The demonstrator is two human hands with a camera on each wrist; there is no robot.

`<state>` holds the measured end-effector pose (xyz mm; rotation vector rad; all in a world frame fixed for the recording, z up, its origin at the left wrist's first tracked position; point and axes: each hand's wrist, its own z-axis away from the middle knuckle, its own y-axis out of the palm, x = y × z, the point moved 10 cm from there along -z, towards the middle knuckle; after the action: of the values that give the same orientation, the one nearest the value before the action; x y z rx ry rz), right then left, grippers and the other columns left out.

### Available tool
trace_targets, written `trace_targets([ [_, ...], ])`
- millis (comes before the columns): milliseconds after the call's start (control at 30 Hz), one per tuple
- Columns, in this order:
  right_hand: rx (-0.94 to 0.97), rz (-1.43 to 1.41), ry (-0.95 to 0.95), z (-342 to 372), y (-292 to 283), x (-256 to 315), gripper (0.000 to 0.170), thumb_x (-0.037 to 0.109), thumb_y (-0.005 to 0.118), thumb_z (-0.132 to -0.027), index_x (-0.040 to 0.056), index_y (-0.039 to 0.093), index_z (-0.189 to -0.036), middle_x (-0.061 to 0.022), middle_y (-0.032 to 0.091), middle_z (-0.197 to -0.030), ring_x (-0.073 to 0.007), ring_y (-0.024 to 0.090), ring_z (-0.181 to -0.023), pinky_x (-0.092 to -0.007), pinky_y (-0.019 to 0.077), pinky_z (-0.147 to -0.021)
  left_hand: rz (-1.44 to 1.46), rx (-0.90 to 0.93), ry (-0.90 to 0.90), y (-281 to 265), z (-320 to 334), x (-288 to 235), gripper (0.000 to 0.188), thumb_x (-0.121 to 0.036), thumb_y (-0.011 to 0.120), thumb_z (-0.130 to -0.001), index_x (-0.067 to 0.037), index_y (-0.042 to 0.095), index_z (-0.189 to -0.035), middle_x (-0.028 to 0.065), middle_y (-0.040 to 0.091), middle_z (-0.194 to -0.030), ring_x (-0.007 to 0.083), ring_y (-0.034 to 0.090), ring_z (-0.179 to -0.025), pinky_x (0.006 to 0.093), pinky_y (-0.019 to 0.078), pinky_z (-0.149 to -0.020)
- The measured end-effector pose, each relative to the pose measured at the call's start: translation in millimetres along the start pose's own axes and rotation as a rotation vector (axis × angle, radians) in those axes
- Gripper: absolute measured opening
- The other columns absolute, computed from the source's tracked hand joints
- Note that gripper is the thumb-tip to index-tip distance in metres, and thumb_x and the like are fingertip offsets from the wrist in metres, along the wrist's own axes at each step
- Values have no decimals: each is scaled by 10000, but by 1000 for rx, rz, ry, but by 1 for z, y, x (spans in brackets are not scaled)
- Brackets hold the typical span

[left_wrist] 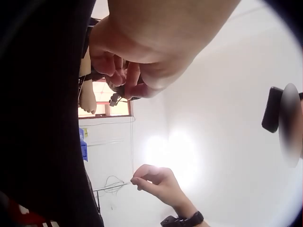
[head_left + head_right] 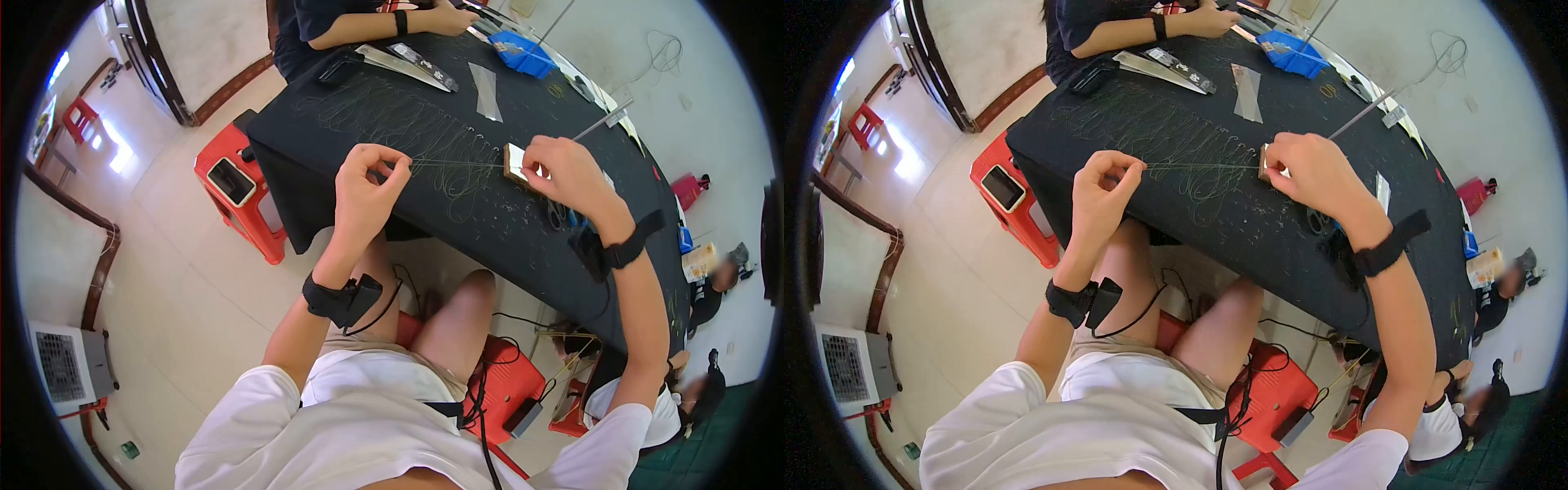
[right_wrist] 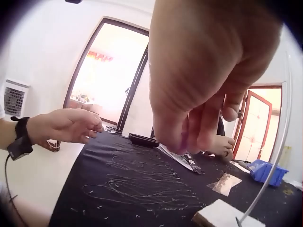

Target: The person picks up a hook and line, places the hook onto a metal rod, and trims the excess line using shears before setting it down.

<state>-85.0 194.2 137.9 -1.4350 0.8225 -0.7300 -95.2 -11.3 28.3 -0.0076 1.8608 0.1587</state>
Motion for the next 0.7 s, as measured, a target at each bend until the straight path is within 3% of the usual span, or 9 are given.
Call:
trace_targets([
  [67,-25,78,-92,-10,-3,2,109,128,628,-683,44,605,-748,-83,601,-739,-236,581,-643,-311,448,-605,-266,-55,146,-3,4,-22,55,-102,629,-696,-58,632,-729,31,541,-799,136,503,-652,258,404,-587],
  [100,-42,59,-92,-26,1,3,109,128,628,-683,44,605,-748,-83,601,-739,-236,581,-643,-311,448,-605,-290,-48,152,-12,-4,-23,55,-102,629,-696,-58,632,-729,31,541,-799,136,503,-652,258,404,-587],
  [167,162,-28,-4,-45,21,-12,110,124,624,-676,27,601,-724,-98,596,-706,-254,581,-644,-322,445,-581,-370,-92,208,-15,-4,-28,57,-95,637,-685,-49,620,-716,43,531,-788,152,513,-651,256,400,-568],
  [200,197,-24,-55,-56,27,-15,109,123,626,-669,23,610,-709,-114,593,-669,-268,582,-643,-333,445,-571,-370,-93,208,-15,-6,-26,57,-95,637,-685,-49,620,-716,43,531,-788,152,513,-651,256,400,-568],
  [333,240,8,-26,-97,40,-32,117,126,632,-665,19,625,-713,-117,604,-664,-263,591,-640,-333,447,-572,-454,-104,262,-14,-10,-23,59,-104,650,-689,-69,623,-728,43,534,-806,158,528,-662,282,379,-626],
  [433,252,-5,-62,-124,50,-37,116,125,637,-677,17,635,-717,-118,617,-663,-252,601,-637,-330,447,-568,-571,-90,289,-8,-14,-22,53,-114,647,-705,-78,629,-738,43,535,-809,163,529,-681,291,369,-663],
  [500,364,59,15,-135,65,-52,122,131,648,-684,15,640,-720,-111,628,-669,-228,610,-631,-326,446,-552,-635,-77,304,-3,-17,-21,51,-121,642,-718,-77,634,-743,45,537,-808,165,527,-697,289,369,-671],
  [700,466,-66,79,-155,91,-73,142,138,663,-675,3,645,-712,-89,607,-586,-177,593,-546,-310,439,-511,-712,-5,339,18,-18,-16,54,-130,639,-714,-88,625,-746,37,518,-782,175,508,-687,302,334,-716],
])
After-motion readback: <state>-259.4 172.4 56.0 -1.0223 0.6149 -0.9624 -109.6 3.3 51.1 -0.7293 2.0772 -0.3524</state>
